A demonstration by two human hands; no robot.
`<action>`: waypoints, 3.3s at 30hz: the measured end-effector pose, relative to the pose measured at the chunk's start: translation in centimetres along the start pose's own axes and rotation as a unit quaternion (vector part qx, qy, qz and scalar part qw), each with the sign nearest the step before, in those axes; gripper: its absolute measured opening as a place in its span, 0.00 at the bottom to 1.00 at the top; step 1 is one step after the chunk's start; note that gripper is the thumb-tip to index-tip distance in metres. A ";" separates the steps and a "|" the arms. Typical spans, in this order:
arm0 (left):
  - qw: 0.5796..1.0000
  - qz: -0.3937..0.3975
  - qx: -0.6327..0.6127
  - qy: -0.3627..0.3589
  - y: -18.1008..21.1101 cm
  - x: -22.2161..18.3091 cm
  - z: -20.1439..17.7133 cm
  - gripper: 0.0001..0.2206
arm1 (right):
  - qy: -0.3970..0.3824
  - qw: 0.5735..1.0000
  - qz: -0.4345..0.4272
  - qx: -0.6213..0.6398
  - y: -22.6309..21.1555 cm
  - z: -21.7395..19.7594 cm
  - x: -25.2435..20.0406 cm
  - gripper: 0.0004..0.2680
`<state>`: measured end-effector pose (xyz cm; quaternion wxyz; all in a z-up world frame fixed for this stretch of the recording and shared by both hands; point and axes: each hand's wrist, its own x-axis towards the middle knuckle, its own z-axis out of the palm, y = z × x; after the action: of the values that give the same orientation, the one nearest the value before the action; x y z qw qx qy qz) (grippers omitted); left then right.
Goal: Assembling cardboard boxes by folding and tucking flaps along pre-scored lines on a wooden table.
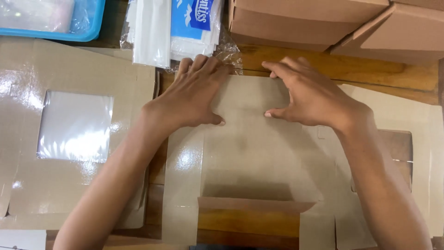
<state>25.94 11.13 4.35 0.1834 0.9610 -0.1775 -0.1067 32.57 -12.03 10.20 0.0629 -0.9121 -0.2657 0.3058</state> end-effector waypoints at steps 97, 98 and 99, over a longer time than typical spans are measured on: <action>0.995 -0.035 0.015 0.097 8.2 -6.7 2.7 0.20 | 0.291 0.954 -0.046 -0.049 2.5 12.3 -7.6 0.23; 0.994 -0.038 0.046 0.095 7.4 -6.9 3.1 0.23 | 0.298 0.952 -0.048 -0.057 2.5 12.3 -7.6 0.22; 0.992 -0.041 0.075 0.091 6.7 -7.2 3.5 0.26 | 0.304 0.949 -0.048 -0.065 2.3 12.4 -7.6 0.22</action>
<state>16.35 6.97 4.77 0.1217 0.9842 -0.1279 -0.0121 21.22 -18.57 3.56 0.0963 -0.9500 -0.2971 -0.0071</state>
